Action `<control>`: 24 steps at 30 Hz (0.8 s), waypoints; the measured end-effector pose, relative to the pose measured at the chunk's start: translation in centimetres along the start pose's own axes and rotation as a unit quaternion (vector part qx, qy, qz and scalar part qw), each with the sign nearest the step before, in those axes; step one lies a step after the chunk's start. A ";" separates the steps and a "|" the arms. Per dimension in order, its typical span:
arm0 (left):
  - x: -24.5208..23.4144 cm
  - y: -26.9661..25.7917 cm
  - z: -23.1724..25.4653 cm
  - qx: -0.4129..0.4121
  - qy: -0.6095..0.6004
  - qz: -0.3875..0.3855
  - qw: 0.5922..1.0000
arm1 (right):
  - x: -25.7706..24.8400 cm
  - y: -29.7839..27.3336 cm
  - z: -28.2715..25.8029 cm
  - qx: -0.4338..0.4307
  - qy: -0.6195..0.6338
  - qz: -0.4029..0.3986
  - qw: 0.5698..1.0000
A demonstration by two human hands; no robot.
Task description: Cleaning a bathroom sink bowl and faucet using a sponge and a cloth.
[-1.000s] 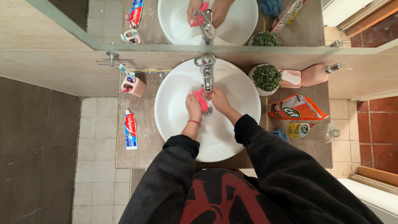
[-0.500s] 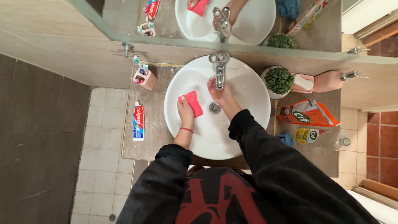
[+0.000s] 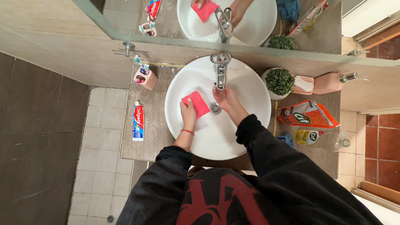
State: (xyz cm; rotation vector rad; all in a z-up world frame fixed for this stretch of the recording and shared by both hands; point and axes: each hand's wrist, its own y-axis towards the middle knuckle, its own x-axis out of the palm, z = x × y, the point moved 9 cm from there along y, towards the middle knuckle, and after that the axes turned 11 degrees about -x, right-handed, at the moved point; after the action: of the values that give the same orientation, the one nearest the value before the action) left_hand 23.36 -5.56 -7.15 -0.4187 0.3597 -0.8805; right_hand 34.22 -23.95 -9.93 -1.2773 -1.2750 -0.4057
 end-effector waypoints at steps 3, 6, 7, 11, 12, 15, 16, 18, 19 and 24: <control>1.1 -0.4 -0.9 -0.082 0.007 -0.039 0.996 | -3.0 -0.8 -1.4 -0.026 -0.018 0.073 0.997; 2.0 0.3 -2.4 -0.029 0.041 -0.048 0.998 | -2.7 -1.7 -4.9 -0.089 -0.059 0.083 0.991; 2.0 -0.2 -1.8 -0.029 0.041 -0.049 0.998 | 0.0 -3.1 -5.4 -0.091 -0.060 0.083 0.991; 3.2 -1.0 -1.2 -0.058 0.030 -0.078 0.995 | 11.1 -4.8 -8.5 -0.168 -0.335 -0.043 0.926; 3.4 -1.1 -1.4 -0.061 0.030 -0.081 0.994 | 13.5 -4.6 -8.6 -0.173 -0.449 -0.094 0.872; 3.8 -1.7 -0.8 -0.055 0.040 -0.088 0.994 | 18.9 -5.6 -8.4 -0.188 -0.685 -0.172 0.683; 4.1 -1.7 -0.6 -0.053 0.040 -0.090 0.994 | 20.0 -6.0 -8.9 -0.191 -0.685 -0.172 0.682; 4.3 -1.7 -0.7 -0.059 0.021 -0.102 0.993 | 22.2 -7.0 -9.5 -0.207 -0.815 -0.160 0.517; 4.4 -1.4 -0.6 -0.059 0.020 -0.100 0.993 | 21.9 -6.7 -10.0 -0.207 -0.815 -0.162 0.516; 4.0 -2.0 0.2 -0.048 0.020 -0.106 0.993 | 17.6 -5.4 -11.5 -0.214 -0.788 -0.105 0.567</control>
State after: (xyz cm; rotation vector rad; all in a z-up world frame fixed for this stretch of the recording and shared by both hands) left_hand 24.49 -9.83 -6.51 -0.5352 0.3996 -1.0823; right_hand 41.02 -28.62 10.10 -1.9301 -2.9881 0.5706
